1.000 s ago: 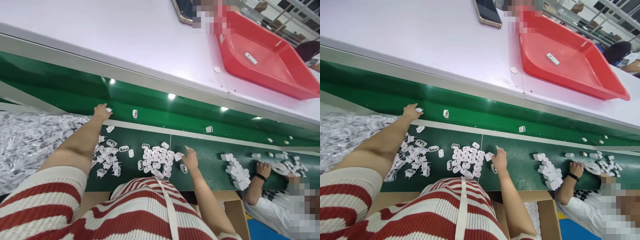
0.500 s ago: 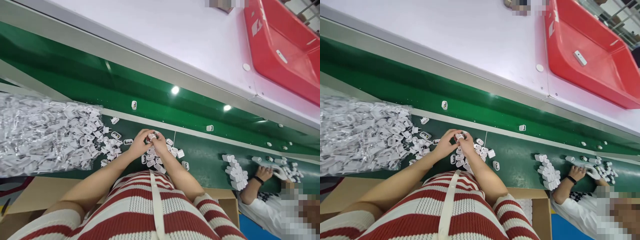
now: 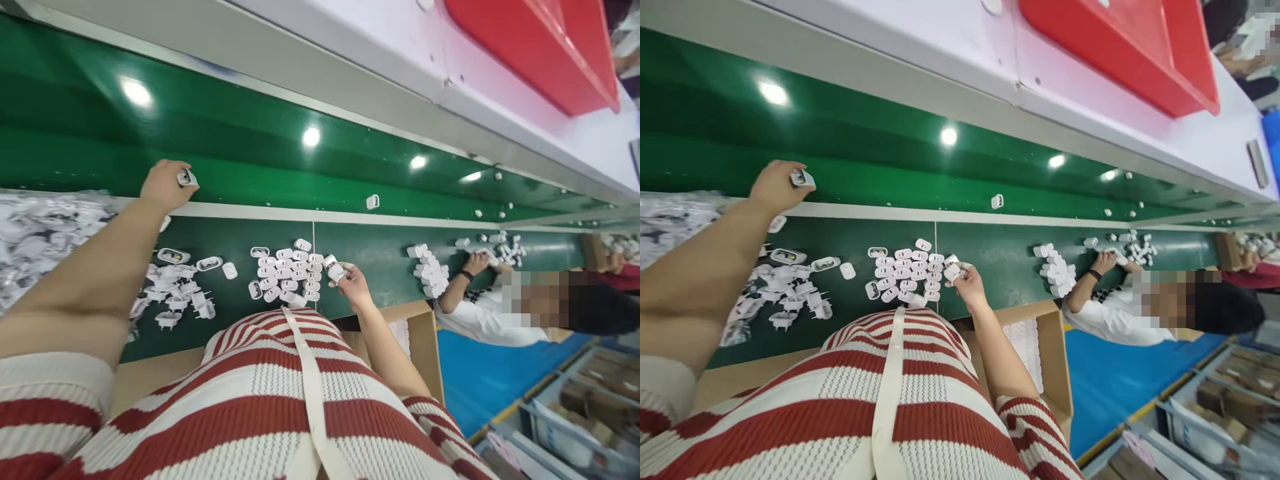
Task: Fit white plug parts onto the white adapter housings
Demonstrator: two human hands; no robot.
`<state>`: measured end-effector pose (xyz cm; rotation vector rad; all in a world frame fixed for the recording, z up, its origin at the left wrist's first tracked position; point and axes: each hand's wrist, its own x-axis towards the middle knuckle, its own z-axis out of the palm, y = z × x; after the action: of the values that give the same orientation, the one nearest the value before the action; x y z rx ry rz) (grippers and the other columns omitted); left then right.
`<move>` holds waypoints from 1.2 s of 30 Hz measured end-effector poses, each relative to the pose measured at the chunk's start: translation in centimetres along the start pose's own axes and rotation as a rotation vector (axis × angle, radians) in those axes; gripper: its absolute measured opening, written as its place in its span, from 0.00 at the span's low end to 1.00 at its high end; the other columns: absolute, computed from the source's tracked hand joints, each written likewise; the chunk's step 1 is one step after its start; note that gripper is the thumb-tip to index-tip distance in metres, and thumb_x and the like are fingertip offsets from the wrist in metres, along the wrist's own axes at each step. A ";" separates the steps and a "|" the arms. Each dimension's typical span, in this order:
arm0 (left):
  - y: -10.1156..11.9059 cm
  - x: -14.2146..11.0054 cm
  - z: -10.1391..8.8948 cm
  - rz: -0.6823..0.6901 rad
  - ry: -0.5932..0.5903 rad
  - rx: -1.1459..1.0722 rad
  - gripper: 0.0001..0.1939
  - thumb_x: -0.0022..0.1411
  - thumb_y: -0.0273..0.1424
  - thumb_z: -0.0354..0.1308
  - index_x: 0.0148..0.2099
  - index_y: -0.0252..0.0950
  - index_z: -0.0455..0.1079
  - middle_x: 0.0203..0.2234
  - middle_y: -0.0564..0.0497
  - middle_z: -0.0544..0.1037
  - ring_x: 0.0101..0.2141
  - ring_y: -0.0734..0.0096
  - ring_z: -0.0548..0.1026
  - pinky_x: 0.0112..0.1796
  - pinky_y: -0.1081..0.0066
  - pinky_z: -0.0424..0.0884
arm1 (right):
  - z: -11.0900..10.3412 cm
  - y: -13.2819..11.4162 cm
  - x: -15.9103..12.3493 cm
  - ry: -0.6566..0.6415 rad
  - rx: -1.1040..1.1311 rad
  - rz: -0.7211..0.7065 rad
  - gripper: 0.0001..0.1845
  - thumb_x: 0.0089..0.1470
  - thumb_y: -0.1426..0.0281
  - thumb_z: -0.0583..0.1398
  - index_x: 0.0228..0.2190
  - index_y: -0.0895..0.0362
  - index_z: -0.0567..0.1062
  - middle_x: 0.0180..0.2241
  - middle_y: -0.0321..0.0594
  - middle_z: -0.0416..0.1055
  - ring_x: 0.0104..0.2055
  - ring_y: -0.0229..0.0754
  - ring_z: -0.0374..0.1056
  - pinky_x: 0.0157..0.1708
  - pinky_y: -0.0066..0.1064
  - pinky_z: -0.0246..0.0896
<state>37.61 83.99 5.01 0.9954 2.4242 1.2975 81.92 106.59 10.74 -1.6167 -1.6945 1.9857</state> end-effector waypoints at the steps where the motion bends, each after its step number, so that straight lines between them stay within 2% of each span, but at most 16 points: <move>1: 0.4 -0.8 0.3 0.014 -0.041 0.005 0.38 0.53 0.65 0.63 0.44 0.33 0.76 0.48 0.50 0.80 0.55 0.61 0.74 0.70 0.52 0.57 | -1.1 0.5 -0.4 0.017 0.010 0.010 0.31 0.39 0.61 0.72 0.45 0.58 0.73 0.31 0.37 0.77 0.24 0.35 0.71 0.15 0.20 0.51; 3: 1.4 -3.0 1.1 0.041 -0.143 0.016 0.37 0.53 0.64 0.64 0.43 0.34 0.77 0.43 0.50 0.80 0.48 0.63 0.78 0.65 0.57 0.66 | -2.5 1.6 -1.1 0.022 0.026 0.028 0.31 0.41 0.60 0.72 0.47 0.58 0.75 0.35 0.40 0.79 0.26 0.35 0.73 0.17 0.20 0.57; 6: 3.3 -7.1 2.9 0.070 -0.291 0.029 0.34 0.55 0.63 0.65 0.40 0.33 0.77 0.41 0.50 0.81 0.37 0.69 0.78 0.53 0.67 0.76 | -2.7 3.0 -1.7 -0.055 0.063 0.043 0.32 0.41 0.61 0.72 0.49 0.56 0.76 0.43 0.43 0.80 0.32 0.38 0.78 0.26 0.24 0.69; 8: 4.6 -9.5 4.1 0.069 -0.335 0.051 0.33 0.59 0.61 0.63 0.39 0.33 0.76 0.41 0.48 0.81 0.37 0.67 0.78 0.51 0.64 0.77 | -1.9 3.4 -1.6 -0.120 0.086 0.033 0.33 0.39 0.63 0.73 0.50 0.56 0.77 0.43 0.42 0.80 0.33 0.39 0.78 0.29 0.26 0.71; 12: 6.6 -11.9 5.5 0.036 -0.335 0.106 0.30 0.62 0.59 0.61 0.41 0.34 0.75 0.39 0.47 0.80 0.42 0.60 0.78 0.56 0.57 0.73 | 0.0 2.9 -1.0 -0.254 0.095 -0.026 0.30 0.38 0.67 0.73 0.47 0.58 0.79 0.39 0.40 0.81 0.32 0.37 0.75 0.31 0.26 0.69; 14: 7.5 -12.3 5.8 0.010 -0.330 0.136 0.31 0.61 0.57 0.63 0.46 0.32 0.76 0.42 0.44 0.80 0.49 0.55 0.77 0.61 0.53 0.67 | 0.4 2.4 -0.7 -0.315 0.086 -0.062 0.28 0.40 0.68 0.71 0.46 0.58 0.79 0.38 0.39 0.80 0.32 0.35 0.72 0.31 0.25 0.68; 15: 8.1 -12.5 6.1 0.008 -0.338 0.171 0.32 0.61 0.55 0.63 0.52 0.31 0.76 0.47 0.41 0.80 0.54 0.51 0.74 0.64 0.50 0.63 | 0.4 2.2 -0.6 -0.329 0.074 -0.082 0.28 0.40 0.68 0.71 0.47 0.58 0.79 0.38 0.38 0.80 0.31 0.34 0.71 0.31 0.25 0.67; 17: 9.5 -12.7 7.0 0.037 -0.383 0.249 0.34 0.61 0.48 0.62 0.63 0.32 0.70 0.60 0.40 0.74 0.63 0.45 0.65 0.67 0.45 0.53 | 0.4 2.0 -0.3 -0.319 0.041 -0.119 0.31 0.40 0.69 0.70 0.49 0.57 0.77 0.37 0.35 0.78 0.28 0.31 0.67 0.28 0.23 0.64; 19: 11.1 -12.5 8.7 0.055 -0.486 0.334 0.35 0.62 0.42 0.59 0.69 0.36 0.65 0.68 0.42 0.66 0.68 0.44 0.57 0.68 0.46 0.46 | 0.4 1.8 -0.2 -0.284 0.026 -0.145 0.33 0.40 0.69 0.71 0.51 0.55 0.75 0.36 0.33 0.77 0.27 0.31 0.66 0.25 0.23 0.62; 21: 12.6 -11.9 10.9 0.017 -0.581 0.386 0.32 0.63 0.41 0.57 0.67 0.36 0.69 0.67 0.41 0.68 0.68 0.45 0.58 0.67 0.47 0.47 | 0.6 1.6 -0.2 -0.274 0.060 -0.153 0.33 0.39 0.67 0.72 0.49 0.54 0.74 0.36 0.33 0.76 0.28 0.32 0.67 0.25 0.24 0.63; 24: 13.6 -10.3 14.0 -0.096 -0.666 0.434 0.24 0.64 0.41 0.56 0.55 0.34 0.78 0.53 0.36 0.80 0.60 0.41 0.69 0.62 0.46 0.54 | 1.1 0.8 -0.5 -0.325 0.177 -0.187 0.34 0.34 0.66 0.75 0.46 0.54 0.74 0.38 0.35 0.77 0.34 0.36 0.72 0.32 0.26 0.70; 26: 13.8 -9.3 15.0 -0.162 -0.694 0.446 0.20 0.63 0.39 0.56 0.49 0.35 0.81 0.45 0.37 0.83 0.53 0.42 0.74 0.60 0.48 0.58 | 1.2 0.1 -0.8 -0.367 0.238 -0.233 0.36 0.32 0.67 0.77 0.46 0.52 0.74 0.40 0.36 0.79 0.38 0.39 0.75 0.37 0.29 0.74; 29: 14.1 -8.6 14.6 -0.217 -0.659 0.439 0.18 0.65 0.37 0.53 0.46 0.35 0.81 0.43 0.38 0.84 0.49 0.46 0.78 0.58 0.51 0.60 | 1.1 -0.9 -1.4 -0.414 0.275 -0.292 0.37 0.35 0.65 0.77 0.49 0.51 0.73 0.44 0.38 0.79 0.41 0.41 0.77 0.40 0.31 0.76; 33: 16.0 -9.6 11.1 -0.223 -0.566 0.367 0.24 0.71 0.41 0.45 0.56 0.34 0.75 0.48 0.39 0.82 0.46 0.52 0.78 0.50 0.58 0.69 | 0.9 -2.0 -2.3 -0.433 0.283 -0.323 0.38 0.38 0.63 0.76 0.51 0.51 0.75 0.47 0.40 0.80 0.41 0.41 0.77 0.32 0.28 0.76; 34: 16.7 -10.3 10.0 -0.218 -0.585 0.312 0.25 0.72 0.44 0.45 0.57 0.35 0.74 0.47 0.41 0.82 0.44 0.54 0.79 0.47 0.61 0.71 | 0.9 -2.2 -2.6 -0.438 0.286 -0.328 0.36 0.38 0.63 0.76 0.51 0.52 0.75 0.48 0.40 0.80 0.42 0.42 0.77 0.32 0.28 0.77; 36: 18.3 -12.1 7.8 -0.203 -0.732 0.157 0.26 0.71 0.49 0.47 0.55 0.38 0.75 0.45 0.45 0.82 0.41 0.58 0.79 0.43 0.66 0.72 | 1.2 -2.7 -3.1 -0.461 0.303 -0.344 0.34 0.39 0.62 0.76 0.49 0.52 0.77 0.49 0.41 0.80 0.44 0.42 0.77 0.36 0.31 0.79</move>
<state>58.77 88.16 13.64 0.9993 1.9907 0.5380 81.00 104.83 14.56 -0.7516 -1.5513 2.3921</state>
